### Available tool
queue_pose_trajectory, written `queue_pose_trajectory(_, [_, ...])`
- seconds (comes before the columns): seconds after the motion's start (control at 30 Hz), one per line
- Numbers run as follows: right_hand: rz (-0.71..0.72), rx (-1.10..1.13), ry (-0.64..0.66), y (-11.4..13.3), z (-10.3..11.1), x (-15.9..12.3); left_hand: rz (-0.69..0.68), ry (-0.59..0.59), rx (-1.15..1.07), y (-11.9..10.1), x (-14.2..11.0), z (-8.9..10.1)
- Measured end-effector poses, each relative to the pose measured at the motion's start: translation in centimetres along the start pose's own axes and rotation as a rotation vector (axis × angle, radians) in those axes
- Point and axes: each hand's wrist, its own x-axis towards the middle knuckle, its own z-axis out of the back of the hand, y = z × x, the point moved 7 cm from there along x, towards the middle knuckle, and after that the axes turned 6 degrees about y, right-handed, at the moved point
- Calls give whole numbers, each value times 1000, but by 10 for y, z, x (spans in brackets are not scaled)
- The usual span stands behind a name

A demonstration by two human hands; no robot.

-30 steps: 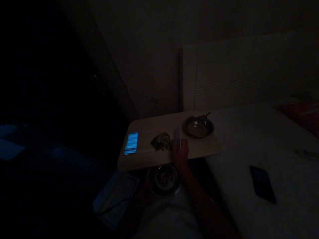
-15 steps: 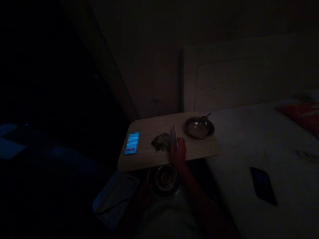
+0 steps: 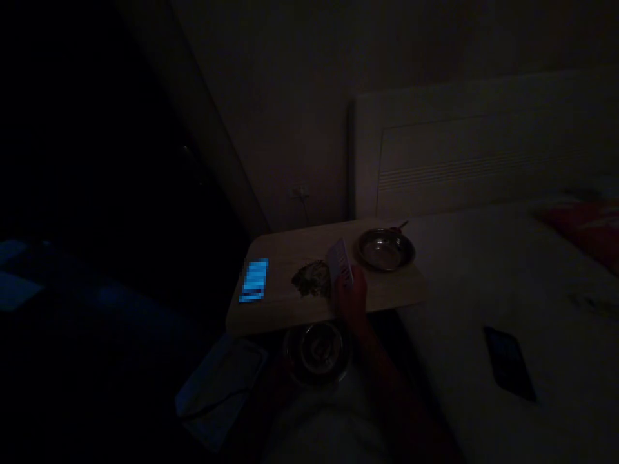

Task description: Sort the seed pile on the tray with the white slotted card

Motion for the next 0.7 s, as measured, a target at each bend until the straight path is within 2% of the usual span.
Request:
queue_pose_trajectory(0.07, [-21,3,-57,-4,15,1,-20,-19,-19,-1,-1,-1])
queue_pose_trajectory(0.27, [-137,14,-86,-27,53,-1,0,-70,-30,-3,-4,-4])
queue_pose_trajectory(0.4, [-132,77,-138,-30,73,-2,-12,-46,-29,-7,-4,-9])
queue_pose_trajectory(0.47, [-130,116,-133,-26,74,-3,-11,-52,-24,-7,-3,-6])
queue_pose_trajectory(0.57, [-135,150,-111,-15,64,-6,14,-50,-27,-3,-2,-2])
queue_pose_trajectory(0.63, [-130,186,-43,-5,48,-11,10,-44,-24,-3,-2,-2])
queue_pose_trajectory(0.7, [-101,193,79,7,28,-16,-20,-50,-10,-6,-2,-5])
